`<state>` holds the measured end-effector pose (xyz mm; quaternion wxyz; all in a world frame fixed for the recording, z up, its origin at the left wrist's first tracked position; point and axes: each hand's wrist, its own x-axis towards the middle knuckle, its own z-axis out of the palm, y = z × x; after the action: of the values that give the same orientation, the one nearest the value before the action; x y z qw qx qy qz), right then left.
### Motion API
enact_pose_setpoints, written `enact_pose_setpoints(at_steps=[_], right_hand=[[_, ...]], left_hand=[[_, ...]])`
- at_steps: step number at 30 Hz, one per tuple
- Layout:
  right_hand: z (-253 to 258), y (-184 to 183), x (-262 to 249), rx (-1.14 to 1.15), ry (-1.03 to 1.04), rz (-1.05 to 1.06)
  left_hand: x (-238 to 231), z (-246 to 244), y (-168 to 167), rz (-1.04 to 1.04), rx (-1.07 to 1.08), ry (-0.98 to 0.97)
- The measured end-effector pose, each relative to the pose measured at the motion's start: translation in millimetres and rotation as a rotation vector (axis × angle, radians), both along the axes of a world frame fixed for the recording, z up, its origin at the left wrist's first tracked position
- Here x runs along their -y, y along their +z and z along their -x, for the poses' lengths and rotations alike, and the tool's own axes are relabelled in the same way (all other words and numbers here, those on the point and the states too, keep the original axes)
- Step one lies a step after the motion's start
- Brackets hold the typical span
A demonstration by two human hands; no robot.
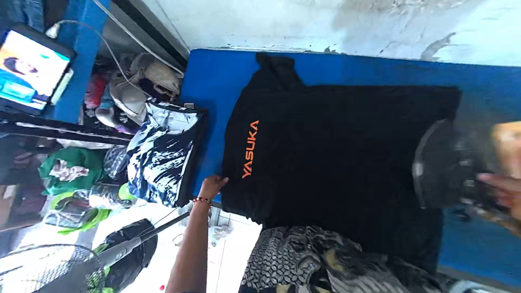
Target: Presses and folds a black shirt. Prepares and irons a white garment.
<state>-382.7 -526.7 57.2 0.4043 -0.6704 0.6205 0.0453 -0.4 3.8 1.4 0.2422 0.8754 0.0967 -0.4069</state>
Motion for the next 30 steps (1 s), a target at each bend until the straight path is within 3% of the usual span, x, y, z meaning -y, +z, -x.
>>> enact_pose_setpoints(at_steps=[1,2,5,7,12,18,20,22,24,26,30], right_hand=[[10,-10,-27,0.120,0.192,-0.033],[-5,-9,-69,0.102,0.246,-0.021],[-70,-1,-170,-0.165,0.418,-0.049],[-81,1,-190,-0.227,0.506,-0.068],[-28,-11,-141,-0.083,0.268,0.075],[40,-33,9,-0.102,-0.066,0.117],[50,-36,44,-0.171,-0.090,0.185],[52,-24,44,-0.266,0.037,0.408],[64,-18,8,-0.211,0.272,0.692],[91,-38,-55,-0.140,0.374,0.763],[136,-95,-195,-0.090,0.308,0.374]], left_hand=[[-5,-2,2,0.036,0.026,0.033],[-12,-5,2,0.064,0.066,0.062],[-32,-9,-18,0.068,0.207,0.066],[-33,-4,-25,0.015,0.292,-0.015],[-34,37,-19,-0.100,0.420,-0.162],[-56,65,-32,-0.109,0.366,-0.130],[-63,66,-39,-0.124,0.419,-0.029],[-62,72,-42,-0.175,0.497,0.051],[-53,88,-41,-0.234,0.516,0.104],[-43,107,-43,-0.226,0.531,0.204],[-37,123,-40,-0.122,0.489,0.324]])
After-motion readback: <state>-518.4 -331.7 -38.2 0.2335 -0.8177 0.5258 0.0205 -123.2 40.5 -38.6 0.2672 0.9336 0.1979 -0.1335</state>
